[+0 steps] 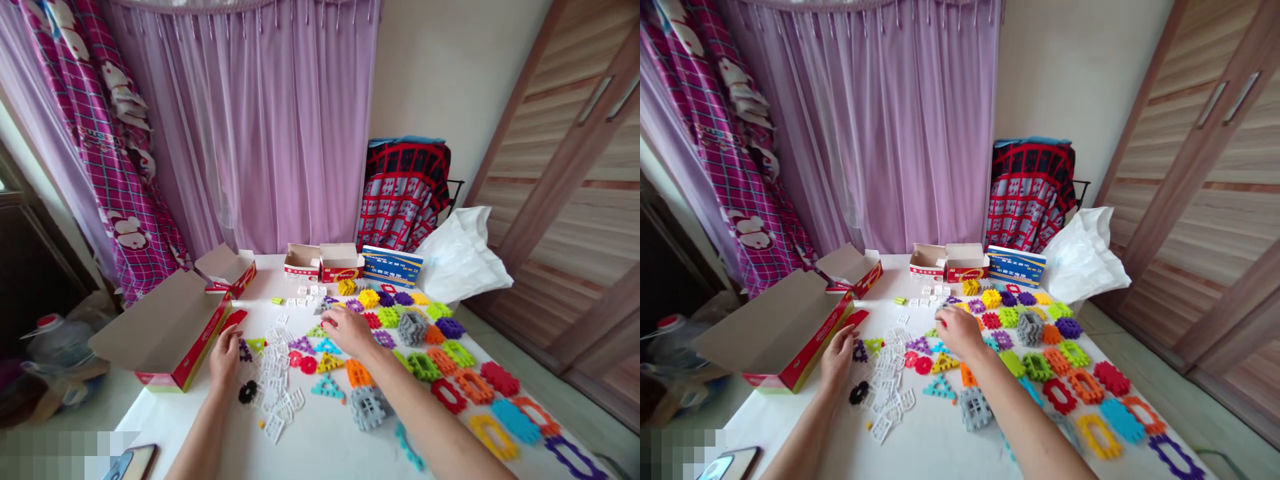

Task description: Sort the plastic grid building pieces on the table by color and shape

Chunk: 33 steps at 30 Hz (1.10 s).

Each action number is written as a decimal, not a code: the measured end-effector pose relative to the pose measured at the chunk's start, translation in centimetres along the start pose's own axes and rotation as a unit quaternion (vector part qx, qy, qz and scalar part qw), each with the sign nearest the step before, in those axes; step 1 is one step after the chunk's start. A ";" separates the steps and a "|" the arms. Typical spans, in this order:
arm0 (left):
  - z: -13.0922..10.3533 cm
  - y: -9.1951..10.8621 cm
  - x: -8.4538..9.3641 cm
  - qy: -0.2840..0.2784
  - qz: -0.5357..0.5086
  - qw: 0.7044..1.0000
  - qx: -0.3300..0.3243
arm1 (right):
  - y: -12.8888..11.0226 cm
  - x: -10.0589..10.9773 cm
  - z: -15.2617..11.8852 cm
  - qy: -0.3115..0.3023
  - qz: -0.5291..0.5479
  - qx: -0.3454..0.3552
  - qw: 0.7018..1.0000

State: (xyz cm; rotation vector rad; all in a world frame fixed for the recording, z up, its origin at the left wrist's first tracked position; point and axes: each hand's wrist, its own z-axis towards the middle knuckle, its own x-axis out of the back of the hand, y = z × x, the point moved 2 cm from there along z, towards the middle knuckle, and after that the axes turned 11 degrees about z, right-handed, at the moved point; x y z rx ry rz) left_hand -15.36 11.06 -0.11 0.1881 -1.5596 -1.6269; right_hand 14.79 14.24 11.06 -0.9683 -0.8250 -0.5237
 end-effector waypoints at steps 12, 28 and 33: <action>0.9 -1.2 -0.1 0.009 -0.104 0.992 0.075 | 4.3 -8.7 14.9 -0.226 -0.165 0.043 0.959; 0.8 -0.5 -0.1 -0.013 -0.064 0.995 0.077 | 6.5 -10.1 16.1 -0.266 -0.139 0.059 0.952; 0.8 -0.5 -0.1 -0.015 -0.055 0.995 0.083 | 7.0 -10.1 16.1 -0.275 -0.133 0.060 0.950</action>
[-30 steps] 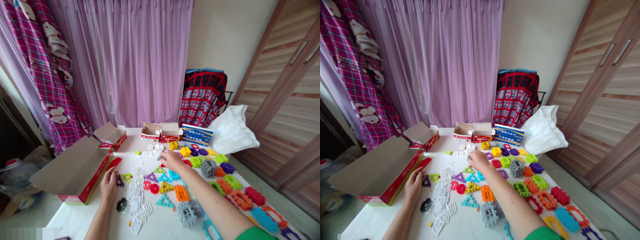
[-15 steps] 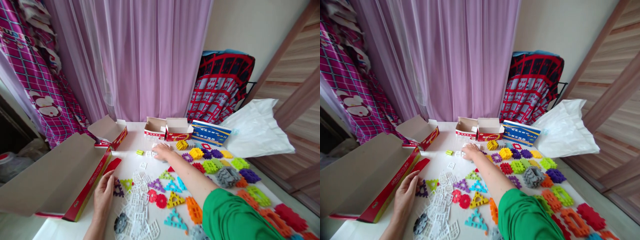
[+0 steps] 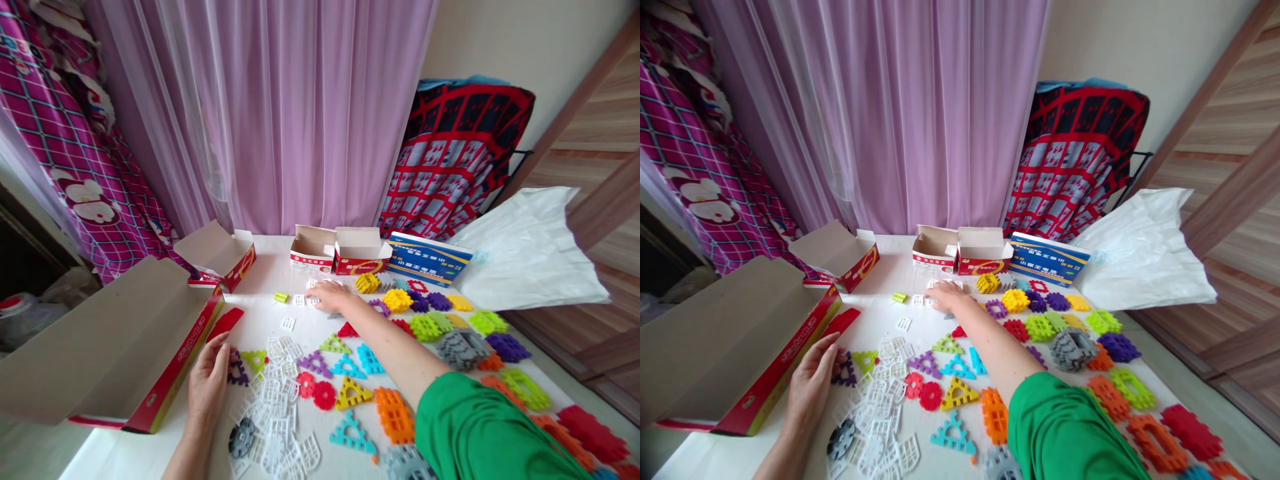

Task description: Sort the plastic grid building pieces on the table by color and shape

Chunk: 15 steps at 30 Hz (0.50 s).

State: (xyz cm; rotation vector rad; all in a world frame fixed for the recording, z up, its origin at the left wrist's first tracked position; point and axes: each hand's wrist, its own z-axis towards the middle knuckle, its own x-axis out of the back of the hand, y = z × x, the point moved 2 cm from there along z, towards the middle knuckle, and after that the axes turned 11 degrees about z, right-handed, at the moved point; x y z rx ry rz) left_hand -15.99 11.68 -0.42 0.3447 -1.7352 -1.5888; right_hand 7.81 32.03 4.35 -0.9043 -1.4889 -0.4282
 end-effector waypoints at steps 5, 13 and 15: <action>0.0 0.0 0.0 0.002 0.002 1.000 -0.002 | -0.1 0.2 0.0 -0.009 0.002 -0.008 1.000; 0.1 -0.2 -0.1 0.006 -0.010 1.000 -0.003 | -2.5 0.8 -0.7 0.050 -0.010 0.007 0.999; 0.0 -0.2 -0.2 0.006 -0.014 1.000 -0.002 | -4.2 0.3 -1.0 0.052 -0.004 0.016 0.998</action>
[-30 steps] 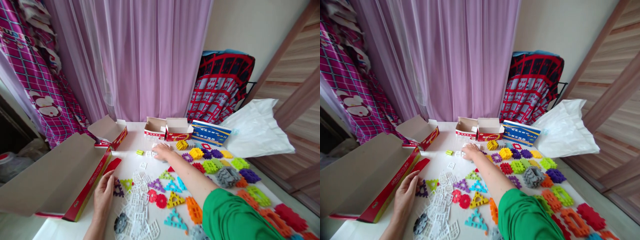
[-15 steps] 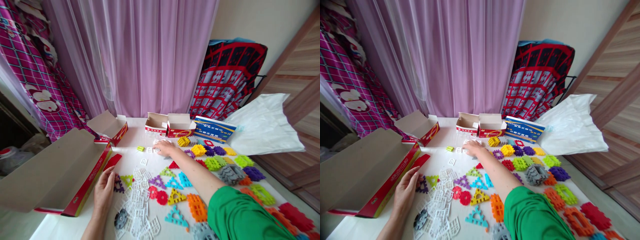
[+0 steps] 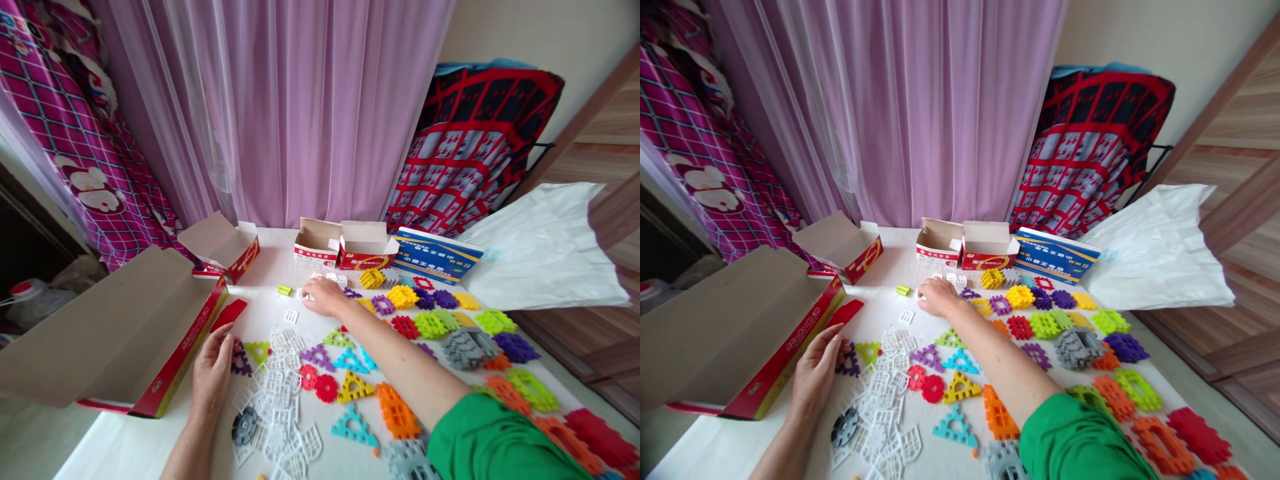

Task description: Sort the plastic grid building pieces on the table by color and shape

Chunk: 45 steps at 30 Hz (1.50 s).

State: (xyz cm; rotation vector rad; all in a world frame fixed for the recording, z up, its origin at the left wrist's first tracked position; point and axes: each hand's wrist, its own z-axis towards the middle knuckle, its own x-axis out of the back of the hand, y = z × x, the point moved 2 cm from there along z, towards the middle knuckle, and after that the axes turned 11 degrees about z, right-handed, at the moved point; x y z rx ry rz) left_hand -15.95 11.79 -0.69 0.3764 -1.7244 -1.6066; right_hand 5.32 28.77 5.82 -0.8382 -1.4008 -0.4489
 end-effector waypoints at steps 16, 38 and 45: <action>-0.4 0.7 0.0 -0.011 -0.050 0.998 0.023 | 1.2 1.2 2.6 -0.036 -0.076 -0.018 0.996; -0.5 0.4 -0.1 -0.009 -0.043 0.999 0.008 | 1.4 -0.4 3.8 -0.082 -0.080 -0.007 0.993; -0.6 0.7 -0.1 -0.011 -0.043 0.999 0.005 | -0.4 0.2 1.5 -0.037 -0.023 0.064 0.997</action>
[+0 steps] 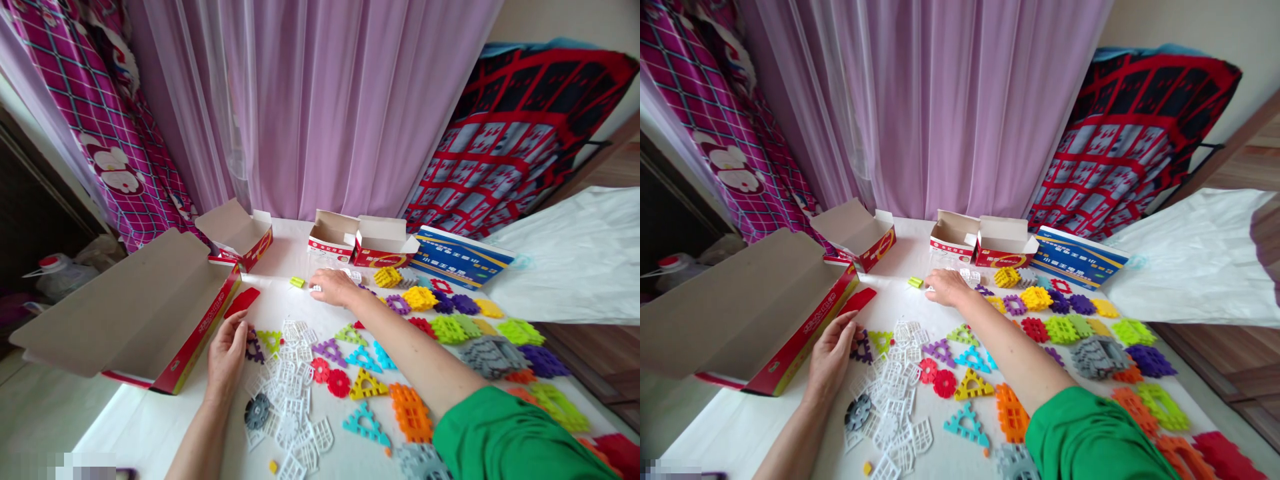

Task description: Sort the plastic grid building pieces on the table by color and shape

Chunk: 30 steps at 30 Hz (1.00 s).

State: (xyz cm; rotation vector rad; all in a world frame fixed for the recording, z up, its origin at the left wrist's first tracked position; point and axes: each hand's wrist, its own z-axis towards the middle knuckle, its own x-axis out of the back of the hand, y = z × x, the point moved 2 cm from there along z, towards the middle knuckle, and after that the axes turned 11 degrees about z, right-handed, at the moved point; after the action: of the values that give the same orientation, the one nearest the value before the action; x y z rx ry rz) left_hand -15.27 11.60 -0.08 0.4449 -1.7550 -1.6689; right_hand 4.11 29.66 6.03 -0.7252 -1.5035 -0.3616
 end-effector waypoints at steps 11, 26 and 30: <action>0.0 0.2 0.0 -0.003 -0.005 1.000 -0.006 | -3.6 -2.3 -4.7 -0.102 0.000 0.106 0.989; 0.0 -0.1 -0.1 -0.004 -0.014 1.000 -0.002 | -1.1 0.0 -2.7 -0.026 -0.063 0.011 0.998; -0.1 0.2 0.0 -0.008 -0.013 1.000 0.005 | 1.5 1.5 0.0 -0.024 -0.097 -0.052 0.994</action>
State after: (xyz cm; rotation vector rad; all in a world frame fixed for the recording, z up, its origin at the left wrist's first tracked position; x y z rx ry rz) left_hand -15.11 11.55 0.06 0.4634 -1.7765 -1.6868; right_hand 5.15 31.11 7.13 -0.6758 -1.6138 -0.5767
